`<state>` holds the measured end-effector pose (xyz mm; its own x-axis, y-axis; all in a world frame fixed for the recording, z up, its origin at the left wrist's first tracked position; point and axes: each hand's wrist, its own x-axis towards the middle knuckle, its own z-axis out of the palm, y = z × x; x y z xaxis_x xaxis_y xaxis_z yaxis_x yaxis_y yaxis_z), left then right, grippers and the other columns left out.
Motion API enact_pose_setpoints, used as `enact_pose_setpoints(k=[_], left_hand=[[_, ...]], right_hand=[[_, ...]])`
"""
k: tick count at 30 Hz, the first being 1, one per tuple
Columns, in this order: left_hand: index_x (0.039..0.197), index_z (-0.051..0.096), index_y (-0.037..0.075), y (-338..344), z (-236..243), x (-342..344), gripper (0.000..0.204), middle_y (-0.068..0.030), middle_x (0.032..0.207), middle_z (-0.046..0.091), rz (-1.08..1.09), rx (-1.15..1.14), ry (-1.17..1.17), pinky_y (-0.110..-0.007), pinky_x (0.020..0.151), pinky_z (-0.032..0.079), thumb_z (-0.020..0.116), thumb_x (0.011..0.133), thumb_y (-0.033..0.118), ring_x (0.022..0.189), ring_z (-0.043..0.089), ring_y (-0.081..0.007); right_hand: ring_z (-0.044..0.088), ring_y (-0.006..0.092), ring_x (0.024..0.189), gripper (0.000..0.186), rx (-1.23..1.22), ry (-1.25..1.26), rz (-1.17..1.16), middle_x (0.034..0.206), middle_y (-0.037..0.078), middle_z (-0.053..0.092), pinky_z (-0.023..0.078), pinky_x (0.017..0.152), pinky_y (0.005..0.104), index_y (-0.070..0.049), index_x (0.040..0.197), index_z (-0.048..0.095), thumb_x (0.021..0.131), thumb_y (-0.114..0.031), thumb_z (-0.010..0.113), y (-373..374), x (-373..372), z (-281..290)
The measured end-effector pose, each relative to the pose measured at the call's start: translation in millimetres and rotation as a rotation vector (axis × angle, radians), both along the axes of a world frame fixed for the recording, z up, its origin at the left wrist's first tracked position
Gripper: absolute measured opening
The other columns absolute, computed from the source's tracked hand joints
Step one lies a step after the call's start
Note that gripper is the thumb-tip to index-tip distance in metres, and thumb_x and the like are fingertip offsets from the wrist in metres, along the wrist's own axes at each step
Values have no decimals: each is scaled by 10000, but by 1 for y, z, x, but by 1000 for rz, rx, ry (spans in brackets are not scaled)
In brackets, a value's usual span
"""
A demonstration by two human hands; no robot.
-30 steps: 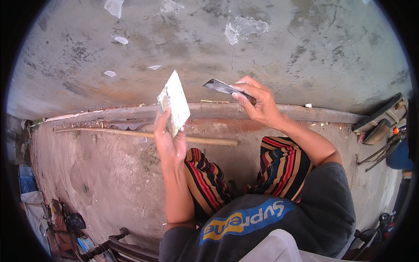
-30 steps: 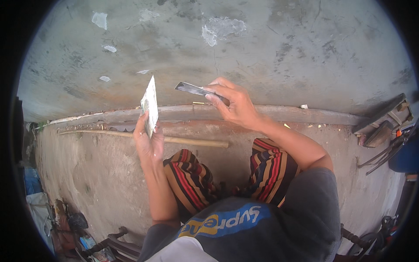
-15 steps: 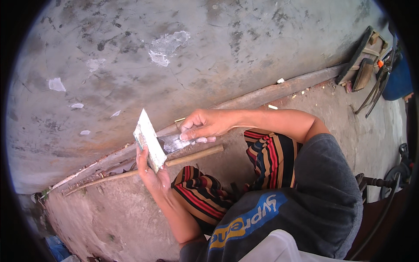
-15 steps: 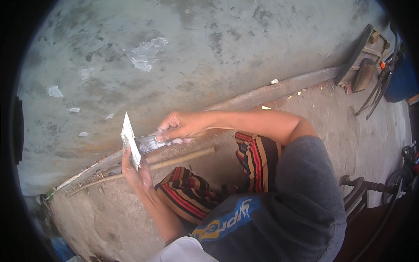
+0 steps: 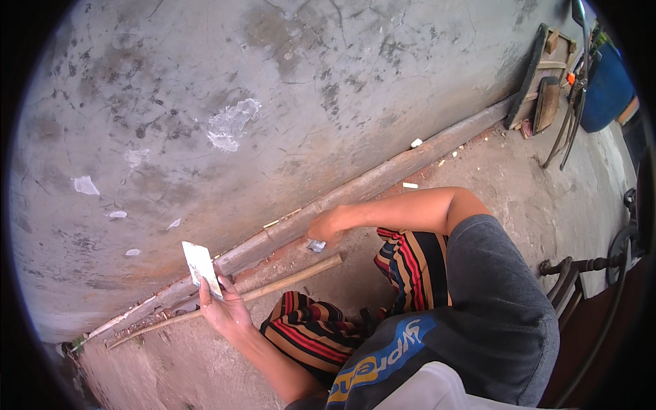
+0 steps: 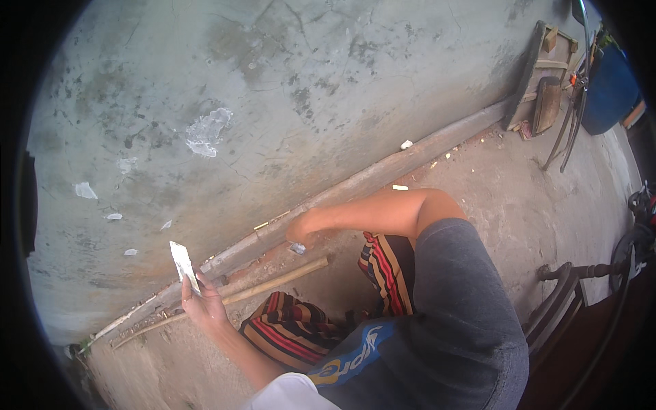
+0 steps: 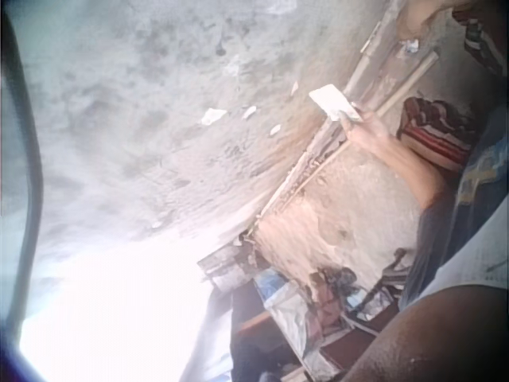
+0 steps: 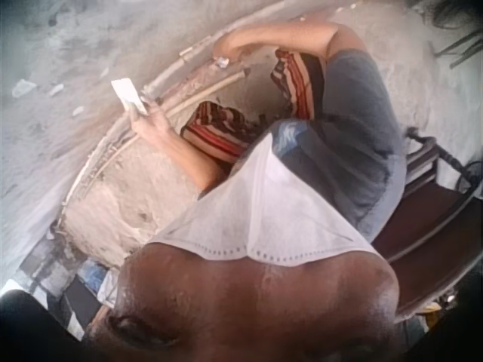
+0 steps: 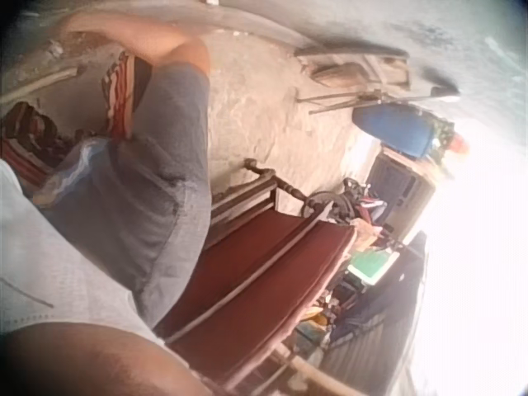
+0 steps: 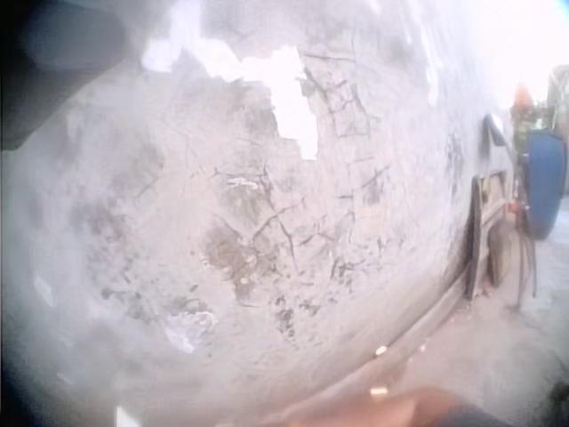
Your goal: The person scoops white plaster from a hawk using a putty knife and applies it to a cracked concrete wall. They repeatedly smooth the plaster over damaged areas to fill cracks and level the surface.
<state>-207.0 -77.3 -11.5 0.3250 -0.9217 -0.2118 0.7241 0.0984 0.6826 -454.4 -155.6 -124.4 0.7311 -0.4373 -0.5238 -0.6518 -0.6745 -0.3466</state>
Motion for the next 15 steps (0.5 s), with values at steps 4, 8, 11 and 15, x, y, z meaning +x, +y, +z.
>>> enact_pose_setpoints(k=[4,8,11,15], left_hand=[[1245,462,-67,7,4,6,339,-165,1150,610,41,-16,-74,-297,868,574,516,939,67,1010,632,-217],[1254,454,-49,8,8,-2,347,-166,1211,578,-19,-22,-124,-353,954,520,508,924,44,1084,597,-216],[1232,466,-41,8,2,14,344,-172,1199,589,-160,-24,-98,-368,897,533,513,895,8,1078,603,-241],[1244,470,-44,8,-6,22,373,-187,1203,594,-296,31,38,-377,908,533,516,874,-28,1100,598,-256]], right_hand=[[655,270,690,190,210,-26,-37,803,156,680,521,566,391,31,877,677,757,-106,624,9,10,21],[636,253,655,175,320,-79,-117,784,142,668,518,562,384,31,832,658,789,-119,580,7,5,12],[631,257,655,384,241,71,-47,812,140,671,520,573,395,-28,1161,611,789,-117,572,6,21,12],[608,262,592,214,252,-106,45,746,164,634,500,493,388,30,922,631,746,-90,608,10,17,20]])
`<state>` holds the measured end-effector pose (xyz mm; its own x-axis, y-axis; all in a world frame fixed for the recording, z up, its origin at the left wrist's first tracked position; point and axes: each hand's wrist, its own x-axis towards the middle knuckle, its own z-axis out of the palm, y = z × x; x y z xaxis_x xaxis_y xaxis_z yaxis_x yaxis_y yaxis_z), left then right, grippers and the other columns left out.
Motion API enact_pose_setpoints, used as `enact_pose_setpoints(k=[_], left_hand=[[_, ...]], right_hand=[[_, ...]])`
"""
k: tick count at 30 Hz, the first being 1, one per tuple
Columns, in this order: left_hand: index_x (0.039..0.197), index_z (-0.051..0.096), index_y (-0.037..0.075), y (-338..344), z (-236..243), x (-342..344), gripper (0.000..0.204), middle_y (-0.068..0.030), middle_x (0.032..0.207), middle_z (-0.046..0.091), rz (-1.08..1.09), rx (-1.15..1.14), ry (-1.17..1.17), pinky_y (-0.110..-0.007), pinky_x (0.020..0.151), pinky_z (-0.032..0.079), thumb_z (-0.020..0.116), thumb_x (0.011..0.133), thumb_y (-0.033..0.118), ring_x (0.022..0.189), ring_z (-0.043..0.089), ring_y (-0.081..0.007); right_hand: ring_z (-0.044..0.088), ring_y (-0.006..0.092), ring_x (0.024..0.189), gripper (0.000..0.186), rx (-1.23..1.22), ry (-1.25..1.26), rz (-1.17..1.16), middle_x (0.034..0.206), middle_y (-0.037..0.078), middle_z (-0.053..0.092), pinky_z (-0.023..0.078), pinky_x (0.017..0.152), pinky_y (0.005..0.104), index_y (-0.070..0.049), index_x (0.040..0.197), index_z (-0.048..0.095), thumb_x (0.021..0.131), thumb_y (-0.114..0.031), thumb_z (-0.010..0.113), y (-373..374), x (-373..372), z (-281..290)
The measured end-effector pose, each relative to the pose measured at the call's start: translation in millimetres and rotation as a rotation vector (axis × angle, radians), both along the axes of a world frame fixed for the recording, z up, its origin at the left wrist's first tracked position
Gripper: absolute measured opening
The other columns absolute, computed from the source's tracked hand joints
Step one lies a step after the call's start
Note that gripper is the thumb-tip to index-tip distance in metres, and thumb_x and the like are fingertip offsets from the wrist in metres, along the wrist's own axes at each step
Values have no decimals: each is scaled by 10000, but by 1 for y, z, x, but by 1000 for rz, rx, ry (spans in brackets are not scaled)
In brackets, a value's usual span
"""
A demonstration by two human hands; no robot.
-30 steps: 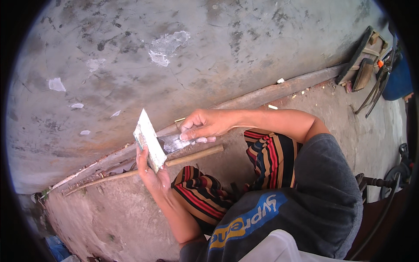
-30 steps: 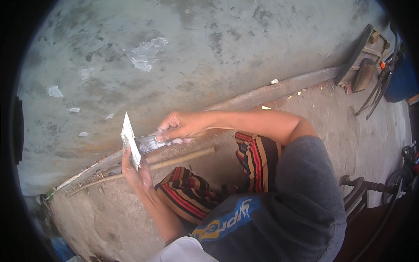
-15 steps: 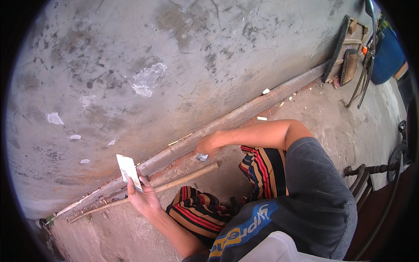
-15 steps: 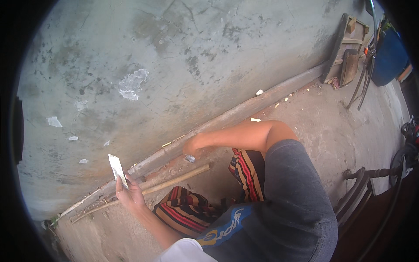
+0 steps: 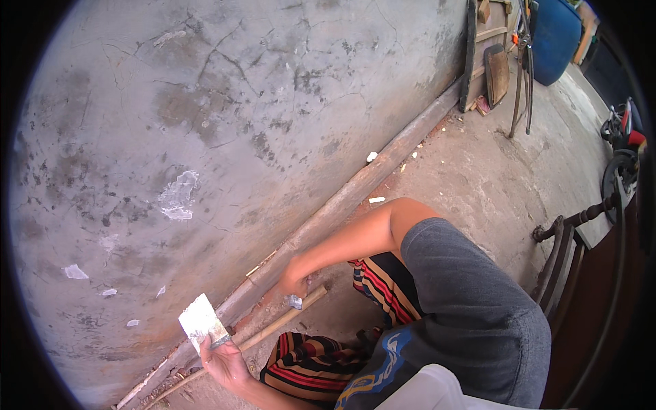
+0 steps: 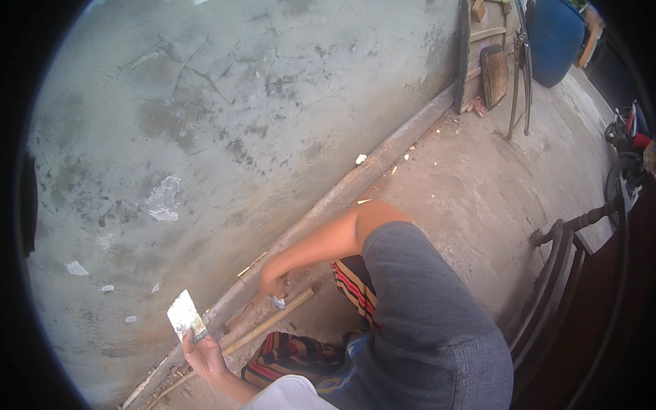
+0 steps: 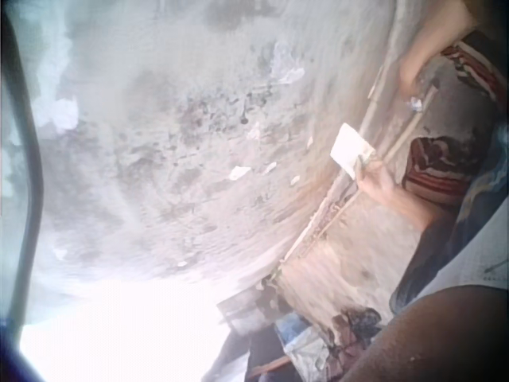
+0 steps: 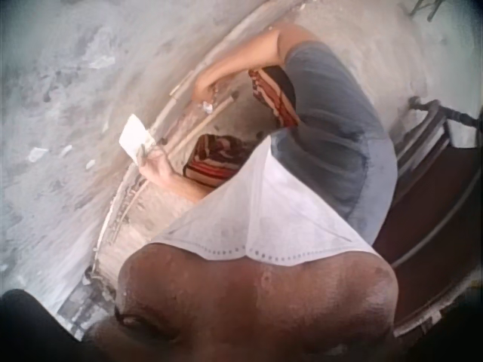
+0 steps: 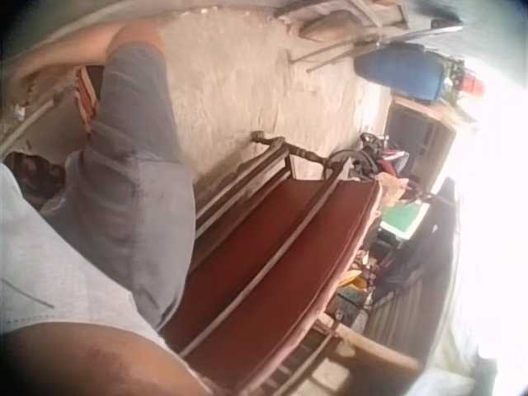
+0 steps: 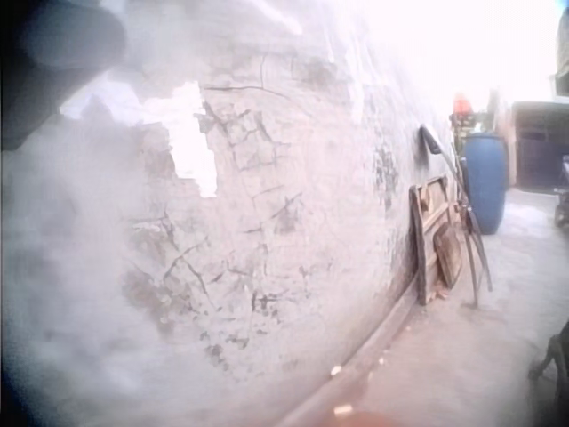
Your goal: The person scoops white plaster from a hawk using a putty knife and applies it to a cracked concrete wall. They repeatedly smooth the plaster over damaged areas to fill cracks and level the surface.
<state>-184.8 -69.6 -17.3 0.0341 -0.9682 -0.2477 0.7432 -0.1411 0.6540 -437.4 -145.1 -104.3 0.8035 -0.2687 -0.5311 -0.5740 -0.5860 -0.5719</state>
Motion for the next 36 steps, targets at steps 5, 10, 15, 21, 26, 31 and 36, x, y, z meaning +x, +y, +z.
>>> enact_pose_setpoints(k=[5,10,15,21,26,31,36], left_hand=[[1264,477,-43,-2,0,-11,356,-196,1245,580,-52,75,77,-366,922,529,461,909,-25,1134,587,-261],[1274,473,-44,-3,-5,2,347,-197,1254,576,-152,40,126,-368,930,526,442,931,-2,1140,584,-265],[1281,463,-51,-4,-2,-10,354,-200,1257,573,-135,43,161,-369,924,530,450,931,3,1136,585,-272],[1323,412,-52,1,5,-14,372,-197,1324,523,-299,-30,259,-432,1055,446,412,955,3,1199,537,-289],[1307,427,-42,-4,-3,-12,364,-179,1289,551,-260,6,190,-422,1010,481,425,945,3,1165,561,-279],[1283,445,-40,-3,0,-19,354,-178,1259,567,-279,-3,205,-396,939,516,445,932,7,1129,582,-269],[1275,457,-21,-9,5,-56,359,-175,1254,566,-242,102,208,-398,955,498,459,917,-11,1142,572,-266]], right_hand=[[585,263,572,202,37,-1,65,727,147,624,477,490,387,27,881,634,757,-121,575,-6,8,-21],[577,256,567,149,68,9,49,717,137,623,465,497,386,13,773,634,752,-114,559,-7,6,-20],[585,236,627,450,66,189,116,819,109,634,487,523,370,-114,1218,401,789,-114,536,-13,16,-32],[577,240,597,176,78,44,67,726,109,628,469,512,378,8,767,642,787,-142,552,0,9,-1],[585,239,606,175,163,45,-18,722,109,626,480,532,388,7,781,649,789,-145,562,-4,13,-25],[604,261,631,175,55,133,-32,744,129,639,486,544,411,11,782,654,768,-149,586,0,5,-12],[626,280,687,340,46,109,-161,794,145,656,502,565,409,-58,1070,503,755,-143,601,6,-12,-48]])
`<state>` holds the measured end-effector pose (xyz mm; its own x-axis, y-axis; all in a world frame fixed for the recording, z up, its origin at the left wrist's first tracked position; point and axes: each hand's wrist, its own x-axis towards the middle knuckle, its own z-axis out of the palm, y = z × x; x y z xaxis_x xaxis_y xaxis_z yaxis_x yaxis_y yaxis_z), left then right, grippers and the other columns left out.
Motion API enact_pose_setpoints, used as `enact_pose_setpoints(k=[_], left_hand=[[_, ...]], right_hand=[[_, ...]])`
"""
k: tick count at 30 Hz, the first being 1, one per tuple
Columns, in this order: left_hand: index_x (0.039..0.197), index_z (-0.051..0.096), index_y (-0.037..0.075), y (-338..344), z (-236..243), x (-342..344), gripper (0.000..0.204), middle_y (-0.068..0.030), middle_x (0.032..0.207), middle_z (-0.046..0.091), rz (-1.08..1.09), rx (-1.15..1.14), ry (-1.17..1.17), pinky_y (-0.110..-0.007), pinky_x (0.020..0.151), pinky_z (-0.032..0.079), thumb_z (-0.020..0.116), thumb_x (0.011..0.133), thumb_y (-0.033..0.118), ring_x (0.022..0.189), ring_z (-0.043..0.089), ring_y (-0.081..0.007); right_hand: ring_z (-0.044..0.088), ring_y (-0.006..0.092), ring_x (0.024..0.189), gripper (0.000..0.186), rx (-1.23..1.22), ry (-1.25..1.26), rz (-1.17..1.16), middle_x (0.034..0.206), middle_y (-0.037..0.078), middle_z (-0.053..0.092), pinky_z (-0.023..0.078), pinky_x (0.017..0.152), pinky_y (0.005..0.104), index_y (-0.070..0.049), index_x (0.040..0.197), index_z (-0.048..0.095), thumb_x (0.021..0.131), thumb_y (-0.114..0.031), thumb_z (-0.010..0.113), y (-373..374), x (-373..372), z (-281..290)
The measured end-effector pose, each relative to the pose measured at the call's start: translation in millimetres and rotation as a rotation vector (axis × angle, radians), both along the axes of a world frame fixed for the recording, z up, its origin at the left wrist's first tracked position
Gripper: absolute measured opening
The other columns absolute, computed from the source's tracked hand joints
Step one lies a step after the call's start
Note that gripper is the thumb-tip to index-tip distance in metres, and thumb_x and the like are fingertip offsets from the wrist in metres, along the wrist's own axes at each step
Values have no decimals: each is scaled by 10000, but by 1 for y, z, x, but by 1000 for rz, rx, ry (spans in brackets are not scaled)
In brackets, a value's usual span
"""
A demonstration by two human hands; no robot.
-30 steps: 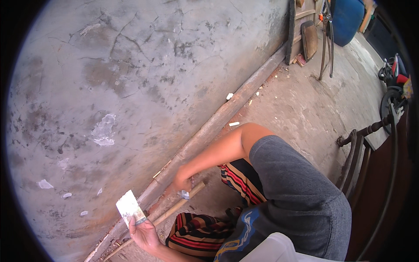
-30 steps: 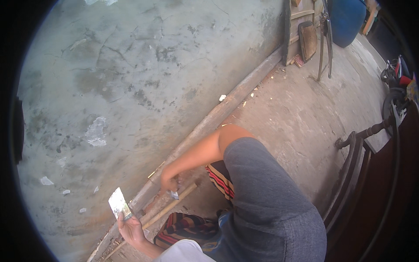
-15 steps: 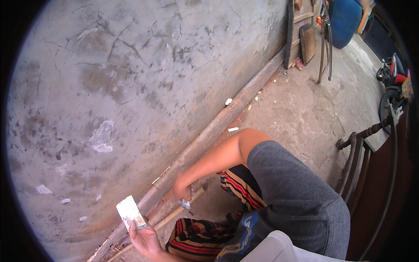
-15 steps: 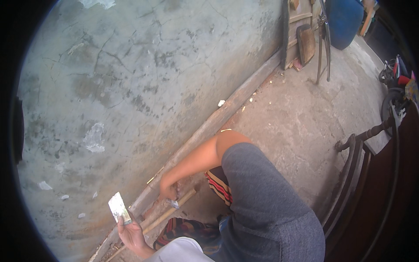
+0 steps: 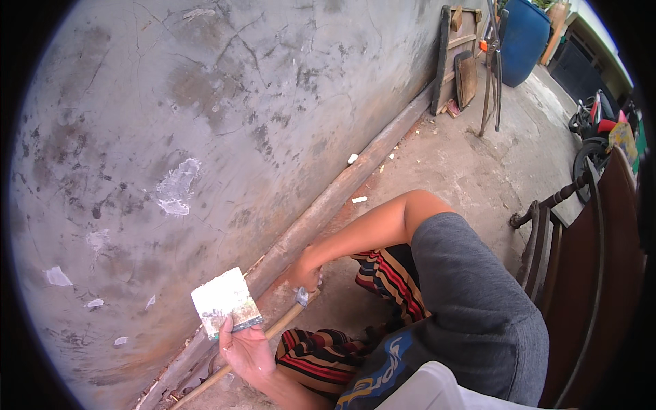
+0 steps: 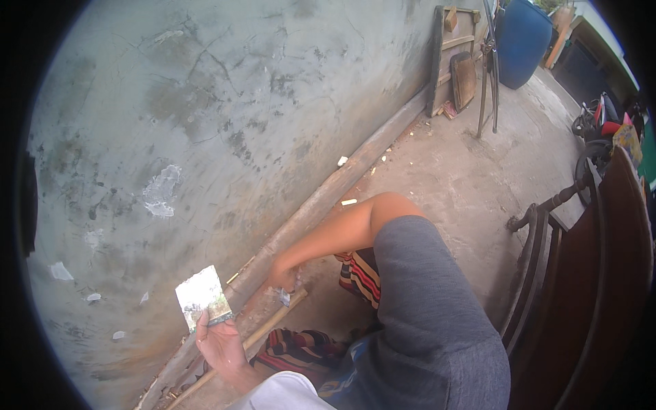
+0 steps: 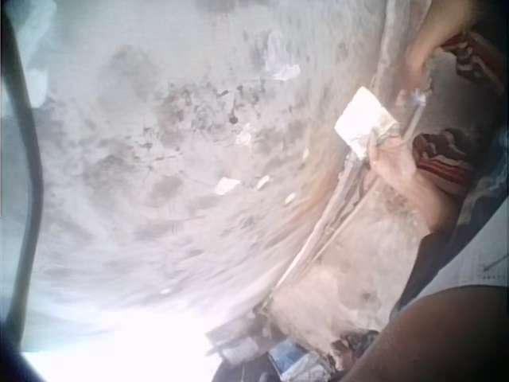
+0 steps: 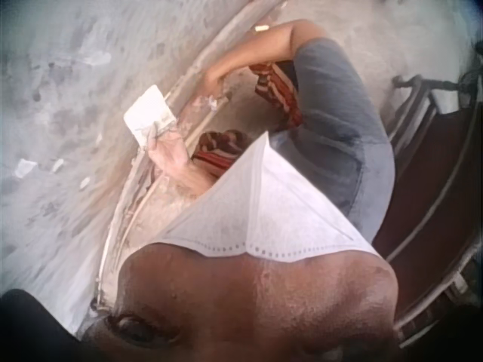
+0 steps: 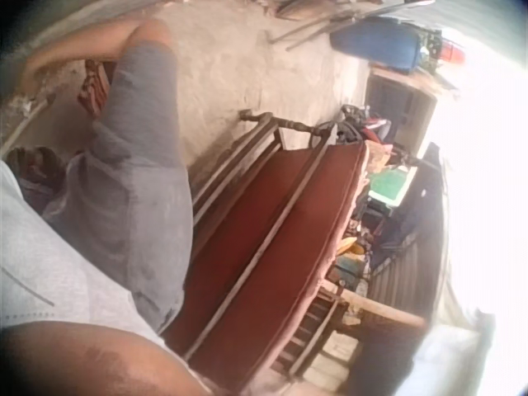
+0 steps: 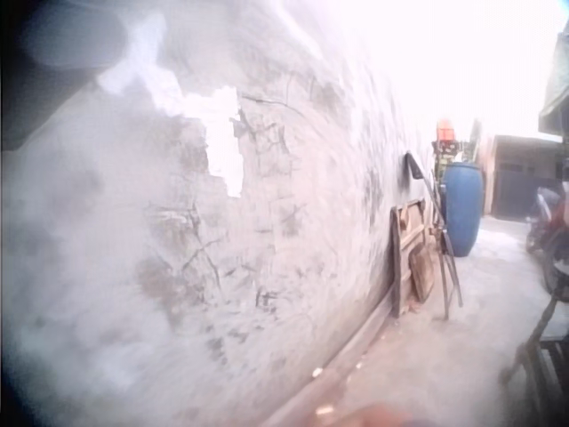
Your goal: The person scoops white plaster from a hawk using a putty knife and applies it to a cracked concrete wall. They repeatedly smooth the plaster over damaged areas to fill cracks and level the surface.
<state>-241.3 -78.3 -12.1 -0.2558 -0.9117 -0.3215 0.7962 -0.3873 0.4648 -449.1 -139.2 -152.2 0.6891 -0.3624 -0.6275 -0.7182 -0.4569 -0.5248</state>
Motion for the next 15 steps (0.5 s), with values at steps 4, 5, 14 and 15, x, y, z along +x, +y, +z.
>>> enact_pose_setpoints(k=[4,5,14,15], left_hand=[[1269,457,-6,-11,-10,-28,374,-158,1248,565,-120,-12,156,-424,971,485,481,897,-18,1157,561,-267],[1271,453,-6,-13,-11,-34,382,-156,1250,563,-135,-10,147,-429,975,482,486,891,-18,1160,559,-268],[1288,434,23,-16,-17,-57,470,-124,1243,557,-203,-19,21,-425,932,486,535,829,0,1127,567,-259],[1290,433,28,-15,-17,-60,477,-120,1243,556,-195,-31,8,-424,930,486,538,826,2,1126,567,-259]], right_hand=[[638,321,820,526,-45,114,-92,925,178,658,512,685,437,-60,1238,469,749,-161,634,9,-24,-4],[637,339,875,481,-64,135,-95,975,191,652,506,731,450,-18,1180,535,736,-165,647,12,-25,-3],[587,357,1073,466,-198,88,-16,1133,198,617,455,925,455,-21,1155,602,730,-199,671,10,-23,-54],[586,361,1070,459,-213,56,-11,1130,199,617,454,926,456,-23,1148,606,731,-204,670,8,-22,-62]])
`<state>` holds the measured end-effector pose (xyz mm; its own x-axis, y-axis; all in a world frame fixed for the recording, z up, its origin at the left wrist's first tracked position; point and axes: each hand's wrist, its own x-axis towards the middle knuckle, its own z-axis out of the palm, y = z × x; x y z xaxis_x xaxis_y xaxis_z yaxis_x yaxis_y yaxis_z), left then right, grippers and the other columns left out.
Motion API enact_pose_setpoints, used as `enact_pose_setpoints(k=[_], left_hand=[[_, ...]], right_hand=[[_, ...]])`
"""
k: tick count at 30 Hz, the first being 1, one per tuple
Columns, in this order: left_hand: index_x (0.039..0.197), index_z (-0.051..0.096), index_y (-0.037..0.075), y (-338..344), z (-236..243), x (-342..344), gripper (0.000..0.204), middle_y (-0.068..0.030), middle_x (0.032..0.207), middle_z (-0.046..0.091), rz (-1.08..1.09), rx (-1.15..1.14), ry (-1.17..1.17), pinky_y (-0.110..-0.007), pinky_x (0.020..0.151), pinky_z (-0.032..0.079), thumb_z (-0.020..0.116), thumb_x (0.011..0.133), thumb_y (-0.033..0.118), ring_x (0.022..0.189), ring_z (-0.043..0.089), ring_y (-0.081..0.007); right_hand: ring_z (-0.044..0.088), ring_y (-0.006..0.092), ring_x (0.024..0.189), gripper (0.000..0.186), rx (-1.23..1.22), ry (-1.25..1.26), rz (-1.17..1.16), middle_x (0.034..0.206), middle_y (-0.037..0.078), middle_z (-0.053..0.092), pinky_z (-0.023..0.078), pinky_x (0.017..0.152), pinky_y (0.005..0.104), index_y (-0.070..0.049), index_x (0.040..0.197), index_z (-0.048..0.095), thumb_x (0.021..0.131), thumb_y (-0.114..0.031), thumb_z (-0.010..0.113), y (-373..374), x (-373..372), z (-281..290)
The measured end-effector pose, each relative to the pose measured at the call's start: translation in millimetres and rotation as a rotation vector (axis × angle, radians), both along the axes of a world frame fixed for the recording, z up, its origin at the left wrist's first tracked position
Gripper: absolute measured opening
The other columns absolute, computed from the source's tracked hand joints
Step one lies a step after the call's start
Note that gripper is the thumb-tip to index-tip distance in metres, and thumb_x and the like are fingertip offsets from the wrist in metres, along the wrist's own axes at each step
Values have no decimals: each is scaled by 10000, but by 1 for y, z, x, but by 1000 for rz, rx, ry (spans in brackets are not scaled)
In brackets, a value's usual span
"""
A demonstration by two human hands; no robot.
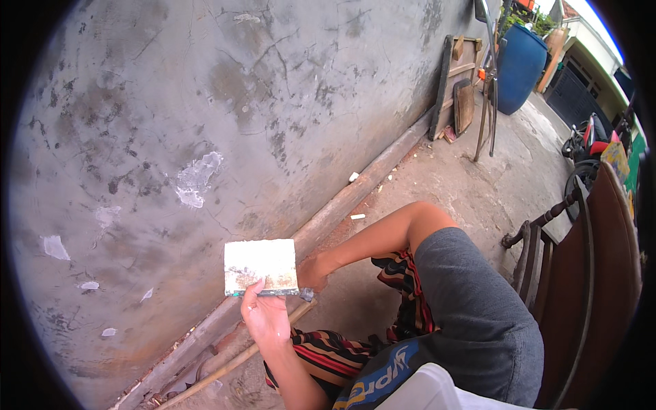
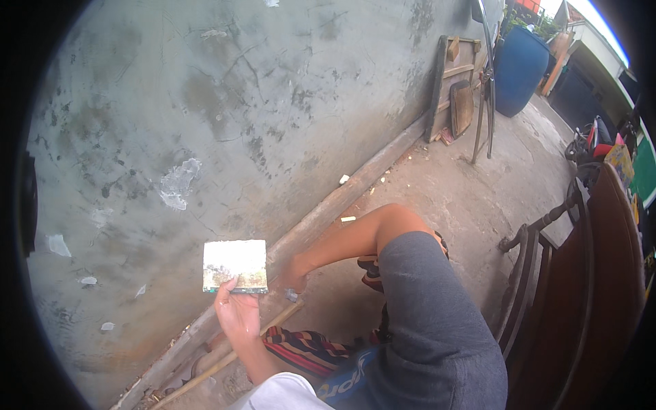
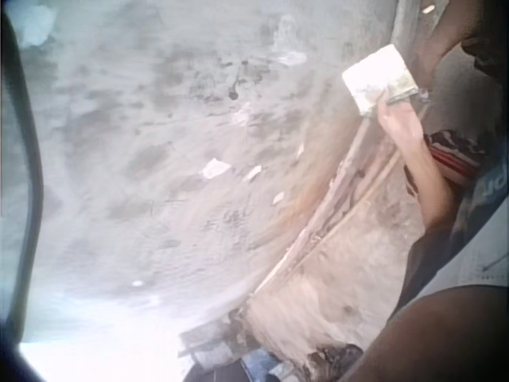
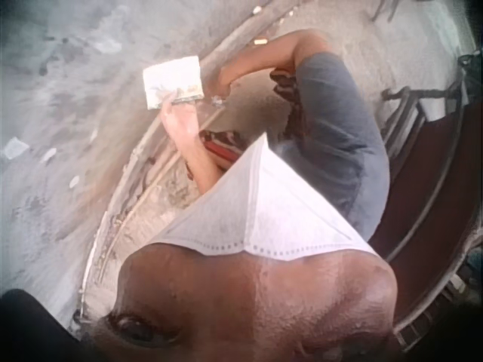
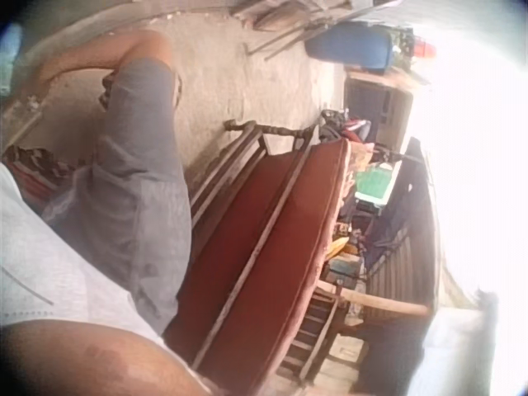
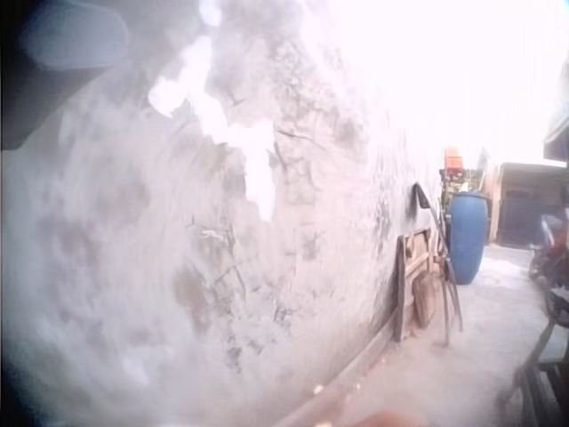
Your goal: The person scoops white plaster from a hawk using a putty knife and applies it to a cracked concrete wall. They repeatedly smooth the plaster over damaged areas to fill cracks and level the surface.
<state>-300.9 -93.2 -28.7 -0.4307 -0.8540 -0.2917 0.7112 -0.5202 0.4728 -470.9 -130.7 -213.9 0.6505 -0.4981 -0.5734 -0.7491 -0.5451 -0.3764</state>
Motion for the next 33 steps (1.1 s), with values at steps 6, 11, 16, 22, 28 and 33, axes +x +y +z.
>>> enact_pose_setpoints(k=[6,11,16,22,28,33], left_hand=[[1303,431,44,11,16,-26,499,-113,1240,557,52,-56,-130,-423,922,484,538,817,0,1127,563,-261],[1315,435,-10,22,34,-91,477,-173,1315,525,66,-117,-167,-459,1020,453,498,843,-31,1225,517,-291],[1323,430,-21,13,41,-168,435,-185,1309,532,-1,-133,-165,-452,1029,456,469,890,-31,1219,525,-294],[1339,404,-19,28,78,-262,448,-190,1294,539,-107,-48,-384,-487,973,490,478,898,0,1205,535,-325],[1302,420,-42,21,49,-312,422,-185,1251,566,-291,56,-533,-447,937,506,520,899,30,1154,574,-299],[1280,439,-36,6,10,-301,403,-172,1230,575,-344,68,-548,-415,952,496,539,898,40,1122,588,-278]], right_hand=[[594,364,1033,435,67,-193,109,1095,224,617,478,872,464,-21,1131,617,736,-198,655,-2,-24,3],[627,311,789,481,68,-386,179,923,161,659,500,675,438,-41,1232,555,771,-170,604,-15,-80,9],[642,289,773,305,63,-303,327,858,141,683,503,678,427,8,993,678,792,-199,583,-25,-134,53],[649,258,765,250,10,-553,237,830,111,688,502,660,412,-13,897,704,786,-207,591,-16,-168,76],[650,249,755,243,40,-542,120,826,105,687,502,653,406,-22,894,705,786,-209,593,-15,-208,54],[651,241,746,237,54,-524,16,822,100,685,501,647,400,-30,891,707,785,-210,595,-15,-228,43]])
